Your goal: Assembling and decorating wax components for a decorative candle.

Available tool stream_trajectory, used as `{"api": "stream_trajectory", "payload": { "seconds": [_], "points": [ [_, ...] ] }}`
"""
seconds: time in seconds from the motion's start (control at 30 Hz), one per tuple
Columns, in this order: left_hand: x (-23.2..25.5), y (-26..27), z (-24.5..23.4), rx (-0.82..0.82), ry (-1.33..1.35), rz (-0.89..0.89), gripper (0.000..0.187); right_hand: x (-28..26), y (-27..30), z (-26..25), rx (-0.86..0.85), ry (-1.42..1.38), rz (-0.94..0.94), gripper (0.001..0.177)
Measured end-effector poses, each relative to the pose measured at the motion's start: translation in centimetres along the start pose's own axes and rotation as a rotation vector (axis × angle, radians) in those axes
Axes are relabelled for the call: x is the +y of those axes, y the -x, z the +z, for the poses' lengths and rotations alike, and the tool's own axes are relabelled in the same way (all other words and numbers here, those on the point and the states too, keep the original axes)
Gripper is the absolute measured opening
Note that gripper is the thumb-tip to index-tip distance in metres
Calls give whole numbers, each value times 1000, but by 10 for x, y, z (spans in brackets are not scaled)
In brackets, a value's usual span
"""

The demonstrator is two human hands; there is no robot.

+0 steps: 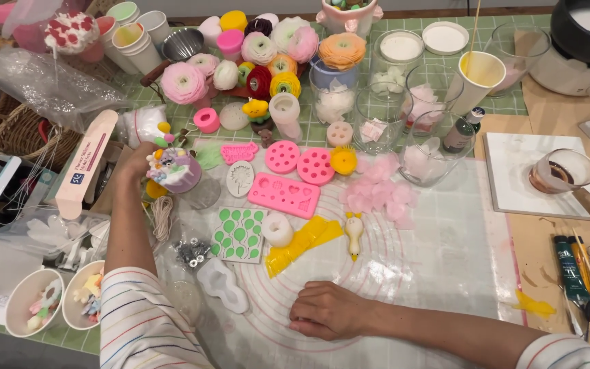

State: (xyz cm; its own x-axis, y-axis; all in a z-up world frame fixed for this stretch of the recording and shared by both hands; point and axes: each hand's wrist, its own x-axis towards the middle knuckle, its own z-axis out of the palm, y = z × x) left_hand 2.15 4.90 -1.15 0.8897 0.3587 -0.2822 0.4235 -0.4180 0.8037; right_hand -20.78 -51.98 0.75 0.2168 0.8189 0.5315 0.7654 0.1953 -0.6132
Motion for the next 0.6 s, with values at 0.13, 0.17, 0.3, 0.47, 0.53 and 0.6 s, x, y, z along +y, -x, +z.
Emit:
{"api": "stream_trajectory", "payload": {
  "seconds": [0.13,0.17,0.3,0.47,0.53,0.6],
  "points": [
    [-6,-14,-7,-85,-342,176,30,-1,-1,-1,10,4,-8,17],
    [4,-3,-7,-85,-342,181,30,-1,-1,-1,11,9,-8,17],
    [52,44,-9,115,-105,378,33,-2,-1,-1,25,21,-17,17],
    [117,101,-11,483,-1,661,33,-5,0,0,47,56,-19,18],
    [157,133,-11,531,89,678,42,-6,-1,0,38,74,-19,19],
    [183,150,-9,510,133,793,39,-14,-2,0,8,76,10,21]
  ]
}}
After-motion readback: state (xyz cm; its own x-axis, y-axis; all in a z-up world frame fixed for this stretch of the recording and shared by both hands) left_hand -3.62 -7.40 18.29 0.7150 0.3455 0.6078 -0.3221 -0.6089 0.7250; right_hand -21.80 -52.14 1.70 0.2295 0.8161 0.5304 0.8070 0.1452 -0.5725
